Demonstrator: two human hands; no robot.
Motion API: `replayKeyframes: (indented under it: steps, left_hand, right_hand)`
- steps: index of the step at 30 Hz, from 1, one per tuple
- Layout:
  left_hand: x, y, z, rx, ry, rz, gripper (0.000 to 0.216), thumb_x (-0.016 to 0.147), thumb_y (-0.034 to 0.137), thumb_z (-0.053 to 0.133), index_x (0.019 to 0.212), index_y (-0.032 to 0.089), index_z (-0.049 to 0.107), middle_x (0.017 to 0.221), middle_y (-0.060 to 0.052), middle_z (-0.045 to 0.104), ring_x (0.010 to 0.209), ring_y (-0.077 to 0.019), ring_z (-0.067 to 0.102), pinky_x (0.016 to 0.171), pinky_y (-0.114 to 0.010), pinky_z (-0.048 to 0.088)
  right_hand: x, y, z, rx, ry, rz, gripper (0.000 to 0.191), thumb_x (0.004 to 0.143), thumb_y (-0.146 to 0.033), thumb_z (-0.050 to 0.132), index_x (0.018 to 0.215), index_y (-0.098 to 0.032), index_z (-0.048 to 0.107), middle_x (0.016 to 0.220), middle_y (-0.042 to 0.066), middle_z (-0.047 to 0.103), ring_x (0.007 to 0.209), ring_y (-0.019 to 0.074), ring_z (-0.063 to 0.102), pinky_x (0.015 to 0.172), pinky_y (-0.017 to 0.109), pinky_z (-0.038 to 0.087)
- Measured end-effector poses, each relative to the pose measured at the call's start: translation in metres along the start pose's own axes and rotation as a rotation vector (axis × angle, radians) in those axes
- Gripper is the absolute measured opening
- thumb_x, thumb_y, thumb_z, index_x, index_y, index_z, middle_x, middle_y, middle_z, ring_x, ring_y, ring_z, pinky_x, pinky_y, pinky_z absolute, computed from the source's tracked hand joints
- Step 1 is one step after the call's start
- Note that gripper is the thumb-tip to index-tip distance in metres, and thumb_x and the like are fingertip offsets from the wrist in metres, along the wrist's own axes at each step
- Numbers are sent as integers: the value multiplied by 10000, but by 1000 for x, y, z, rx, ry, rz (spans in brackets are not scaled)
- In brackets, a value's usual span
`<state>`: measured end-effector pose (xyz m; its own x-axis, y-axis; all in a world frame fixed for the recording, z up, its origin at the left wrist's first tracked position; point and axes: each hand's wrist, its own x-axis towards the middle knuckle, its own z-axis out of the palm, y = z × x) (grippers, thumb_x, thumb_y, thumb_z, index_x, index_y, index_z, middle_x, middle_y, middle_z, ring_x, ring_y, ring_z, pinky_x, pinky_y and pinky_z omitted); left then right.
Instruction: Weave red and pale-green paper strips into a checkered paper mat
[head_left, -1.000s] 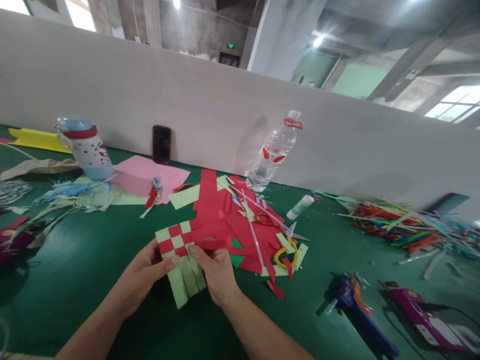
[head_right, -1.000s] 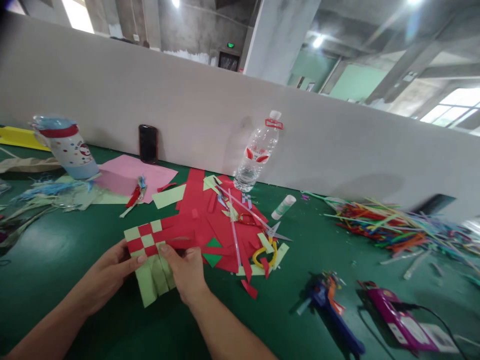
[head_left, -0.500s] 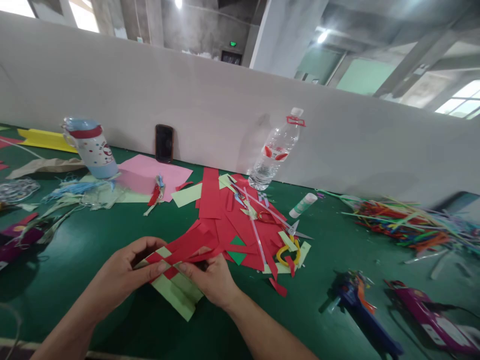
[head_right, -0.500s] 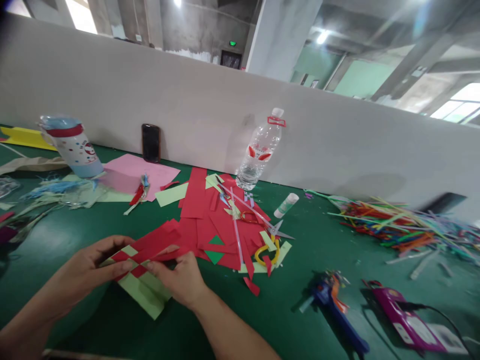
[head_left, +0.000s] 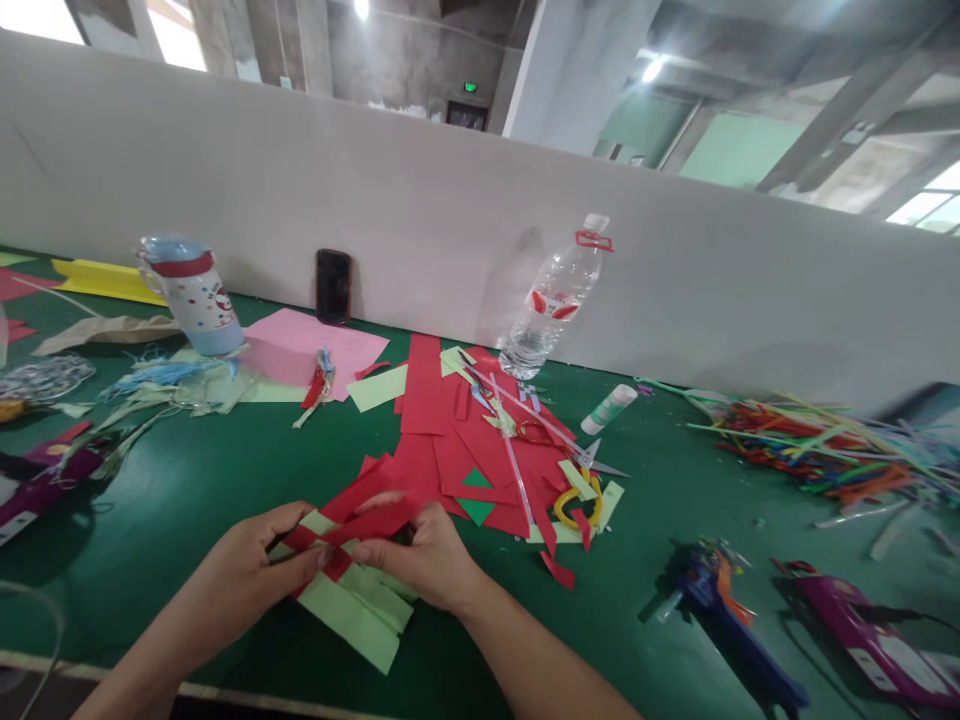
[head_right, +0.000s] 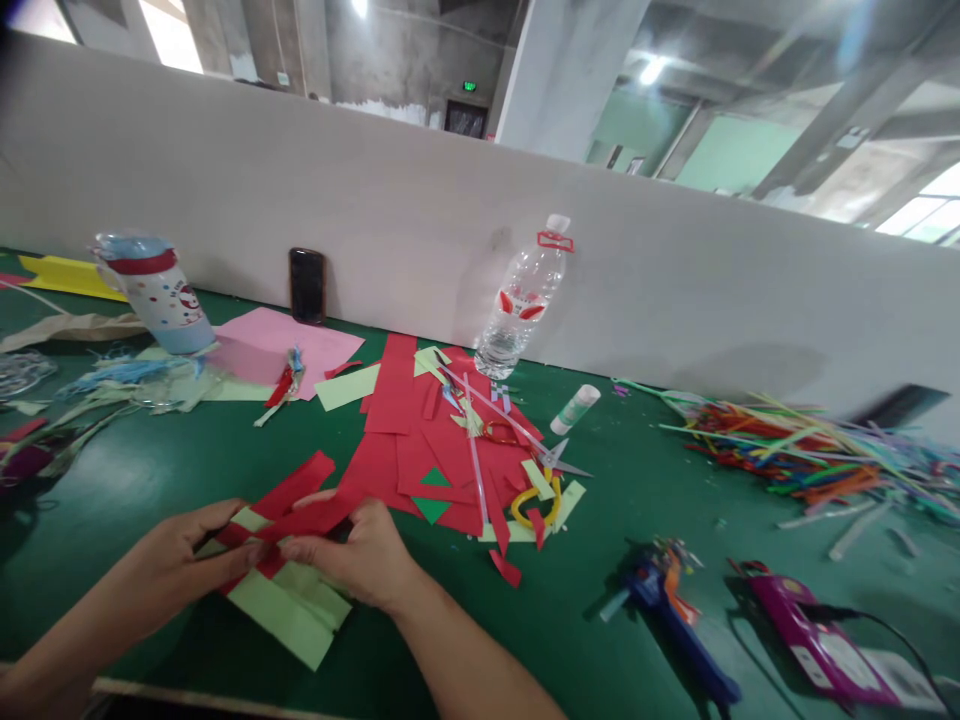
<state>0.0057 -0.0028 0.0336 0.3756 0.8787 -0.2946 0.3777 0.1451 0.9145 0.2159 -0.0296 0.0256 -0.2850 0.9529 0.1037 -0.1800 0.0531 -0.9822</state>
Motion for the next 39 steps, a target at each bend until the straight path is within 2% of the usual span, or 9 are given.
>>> replayKeyframes:
  steps: [7, 10, 14, 19, 21, 25, 30, 35, 39]
  left_hand:
    - [0, -13, 4, -80, -103, 17, 354, 750, 532, 725, 865, 201, 676, 782, -19, 690, 760, -218, 626, 674, -267, 489]
    - [-2, -15, 4, -149, -86, 35, 345, 742, 509, 744, 898, 208, 682, 794, -17, 686, 778, -222, 628, 694, -275, 494]
    - [-3, -14, 3, -134, -57, 93, 339, 788, 531, 695, 911, 215, 699, 834, -31, 696, 826, -227, 632, 732, -278, 488]
    - [-2, -15, 10, -129, -92, 18, 359, 734, 549, 726, 816, 201, 685, 726, -11, 682, 662, -184, 600, 599, -247, 447]
    - [-2, -16, 14, -141, -124, 4, 349, 731, 533, 729, 819, 199, 682, 717, -1, 676, 639, -171, 586, 586, -241, 434]
    - [-4, -20, 19, -161, -179, -23, 315, 760, 503, 709, 819, 197, 661, 735, 3, 681, 659, -172, 604, 603, -248, 450]
    - [-4, -21, 23, -220, -193, -32, 308, 723, 481, 752, 820, 205, 655, 785, -3, 722, 690, -193, 642, 635, -265, 487]
    - [-8, -18, 23, -239, -236, -18, 336, 736, 488, 750, 902, 211, 656, 839, -6, 738, 761, -218, 674, 688, -283, 525]
    - [-14, -30, 18, -245, -173, 42, 561, 704, 487, 784, 1180, 243, 612, 1080, -37, 741, 959, -272, 691, 826, -336, 551]
  right_hand:
    - [2, 3, -1, 110, 0, 51, 275, 756, -404, 790, 951, -213, 760, 953, 29, 742, 884, 223, 679, 815, 315, 515]
    - [3, 3, -1, 192, 3, 86, 373, 711, -424, 820, 1009, -215, 736, 992, 37, 743, 918, 230, 682, 855, 338, 511]
    - [2, -1, -2, 164, -89, 128, 422, 705, -466, 815, 1036, -215, 738, 1013, 34, 739, 977, 234, 669, 892, 340, 499]
    - [-3, -4, -3, 136, -129, 93, 387, 683, -370, 845, 1027, -220, 748, 957, 8, 729, 890, 203, 657, 814, 300, 511]
    - [-3, -3, -4, 134, -83, 68, 320, 697, -369, 836, 964, -208, 763, 875, 3, 723, 793, 178, 641, 757, 284, 508]
    - [-2, 0, -3, 141, 96, 57, 230, 714, -407, 821, 789, -198, 760, 687, -29, 660, 631, 126, 557, 644, 243, 471]
    - [0, 4, -1, 148, 286, 126, 321, 690, -433, 832, 593, -189, 647, 579, -50, 550, 564, 106, 478, 578, 231, 434]
    - [-1, 7, 1, 174, 320, 181, 366, 652, -471, 848, 605, -188, 621, 599, -31, 576, 571, 125, 521, 580, 255, 465]
    - [-2, 10, 2, 169, 342, 204, 395, 645, -524, 837, 692, -177, 653, 635, -4, 621, 587, 156, 576, 598, 298, 509]
